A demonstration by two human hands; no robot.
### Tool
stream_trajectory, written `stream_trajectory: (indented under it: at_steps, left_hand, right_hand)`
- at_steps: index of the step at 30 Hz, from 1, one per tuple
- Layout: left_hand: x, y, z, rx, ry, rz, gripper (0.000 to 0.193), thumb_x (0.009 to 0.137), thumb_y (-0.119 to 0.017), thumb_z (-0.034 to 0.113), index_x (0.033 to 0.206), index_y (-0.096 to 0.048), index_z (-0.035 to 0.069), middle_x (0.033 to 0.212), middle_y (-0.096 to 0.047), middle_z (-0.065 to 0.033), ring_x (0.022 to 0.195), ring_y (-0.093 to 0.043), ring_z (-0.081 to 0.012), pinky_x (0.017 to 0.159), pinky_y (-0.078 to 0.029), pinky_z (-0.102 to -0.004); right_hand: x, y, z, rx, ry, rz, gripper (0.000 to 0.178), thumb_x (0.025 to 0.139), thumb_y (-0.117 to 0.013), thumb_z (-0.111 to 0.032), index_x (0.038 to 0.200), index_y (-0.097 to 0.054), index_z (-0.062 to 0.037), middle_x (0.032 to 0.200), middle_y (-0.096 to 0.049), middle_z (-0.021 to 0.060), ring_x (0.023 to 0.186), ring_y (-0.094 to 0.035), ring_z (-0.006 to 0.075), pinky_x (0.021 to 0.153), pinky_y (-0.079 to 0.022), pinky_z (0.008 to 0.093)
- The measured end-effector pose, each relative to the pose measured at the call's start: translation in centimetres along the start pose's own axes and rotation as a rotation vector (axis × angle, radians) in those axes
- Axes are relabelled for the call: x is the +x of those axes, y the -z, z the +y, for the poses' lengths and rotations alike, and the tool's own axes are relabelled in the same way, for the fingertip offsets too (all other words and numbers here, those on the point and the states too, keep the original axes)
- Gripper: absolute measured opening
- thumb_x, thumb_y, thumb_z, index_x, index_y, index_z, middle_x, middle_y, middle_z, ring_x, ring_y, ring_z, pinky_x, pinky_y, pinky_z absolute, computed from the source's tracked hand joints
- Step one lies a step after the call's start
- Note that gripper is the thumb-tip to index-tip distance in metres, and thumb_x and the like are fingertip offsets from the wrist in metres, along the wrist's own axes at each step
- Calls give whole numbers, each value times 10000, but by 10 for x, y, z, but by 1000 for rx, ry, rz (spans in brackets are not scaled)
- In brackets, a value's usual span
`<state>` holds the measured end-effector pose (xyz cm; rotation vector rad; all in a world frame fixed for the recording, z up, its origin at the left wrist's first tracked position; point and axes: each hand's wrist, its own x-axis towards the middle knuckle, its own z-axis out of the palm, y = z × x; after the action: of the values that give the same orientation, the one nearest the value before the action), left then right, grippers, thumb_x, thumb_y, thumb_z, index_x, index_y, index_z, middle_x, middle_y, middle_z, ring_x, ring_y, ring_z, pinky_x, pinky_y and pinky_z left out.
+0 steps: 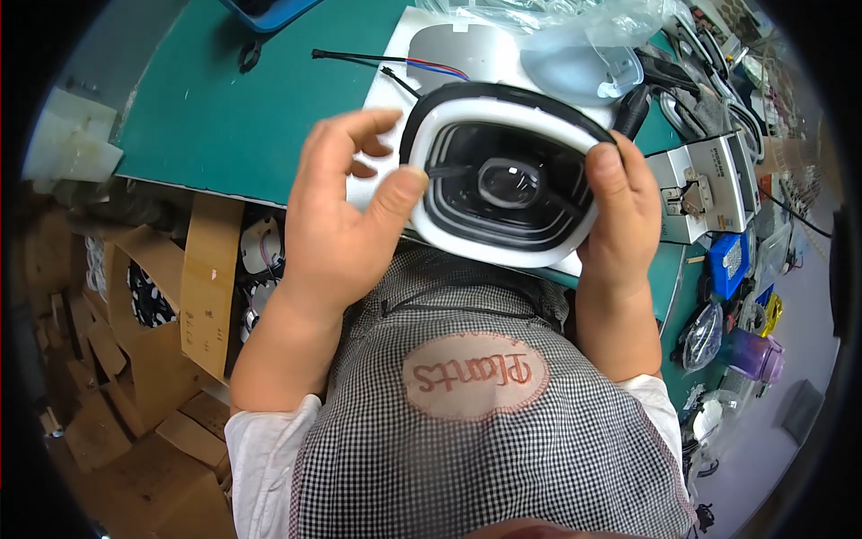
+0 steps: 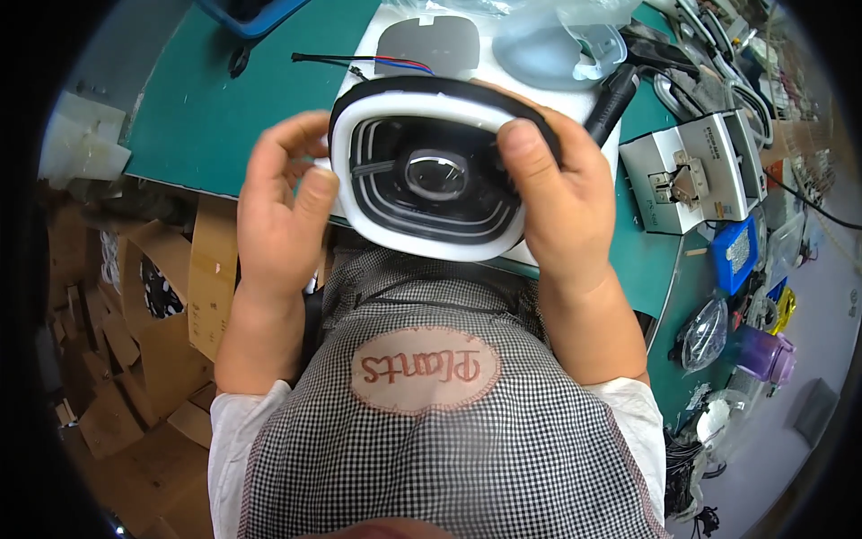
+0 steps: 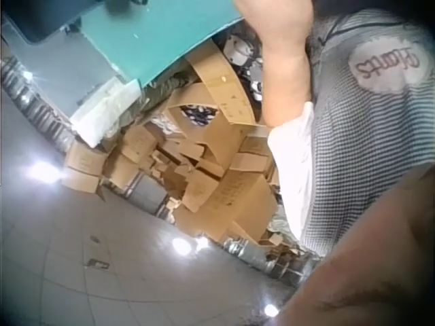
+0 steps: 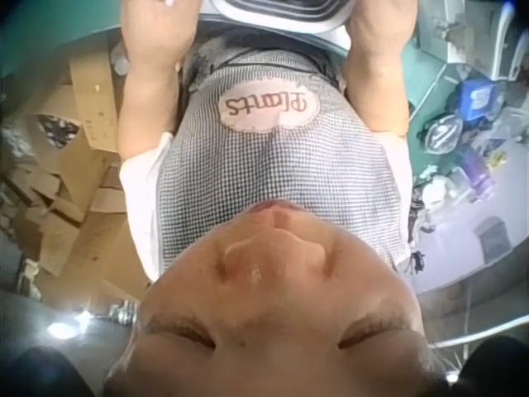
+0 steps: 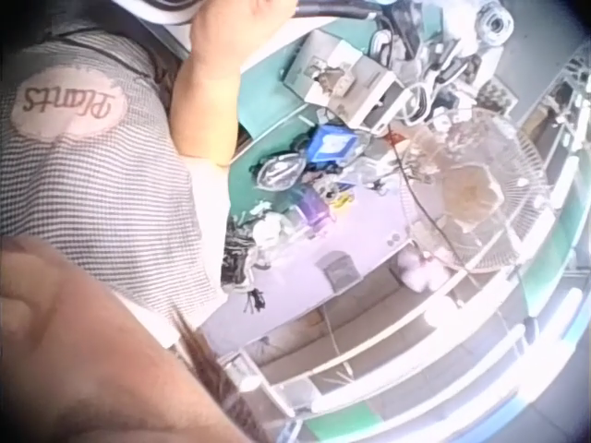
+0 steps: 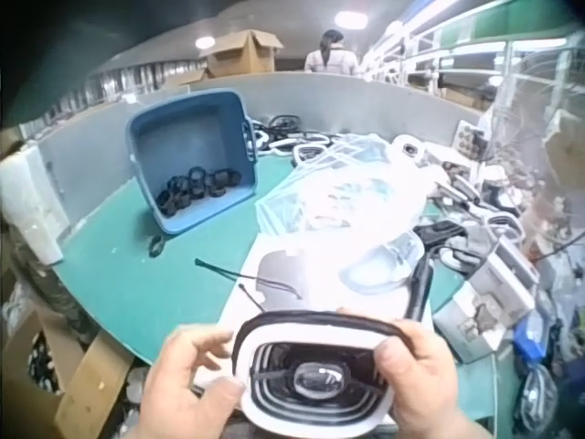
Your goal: The person fastens backing plates onto headlight housings using an electric screwdriver and places the assembled units into a box. The person then fits white trim rings onto headlight bezels by hand.
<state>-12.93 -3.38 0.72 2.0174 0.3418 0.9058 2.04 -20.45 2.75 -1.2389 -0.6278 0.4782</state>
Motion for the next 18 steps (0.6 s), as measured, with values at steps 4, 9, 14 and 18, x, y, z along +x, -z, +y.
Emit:
stream_trajectory:
  at_steps: [4,9,14,18]
  left_hand:
    - [-14,3,3,-363,439,-280,362,894,-683,202,1131,-565,-43,912,-637,-59,748,-563,-91,661,-473,-236]
    - [-13,1,10,-642,562,-303,287,904,-664,118,1100,-544,-54,858,-647,-38,703,-570,-47,634,-474,-185]
    - [-13,-6,14,-681,557,-234,259,914,-644,102,1092,-538,-54,884,-654,-48,723,-601,-59,659,-513,-203]
    - [-8,-3,12,-613,546,-185,259,916,-643,109,1088,-539,-54,904,-655,-55,734,-611,-67,659,-525,-211]
  right_hand:
    - [2,6,4,4,-57,107,403,930,-640,-286,1097,-606,78,859,-608,16,753,-519,72,674,-417,209]
    - [1,6,4,76,-98,101,391,940,-626,-277,1097,-602,80,899,-633,47,786,-558,89,711,-453,216]
    - [3,2,2,159,-128,93,384,961,-589,-278,1103,-598,78,963,-662,95,860,-608,128,790,-485,247]
    - [5,1,6,105,-118,79,449,954,-595,-308,1180,-566,79,1043,-649,118,923,-604,136,825,-481,258]
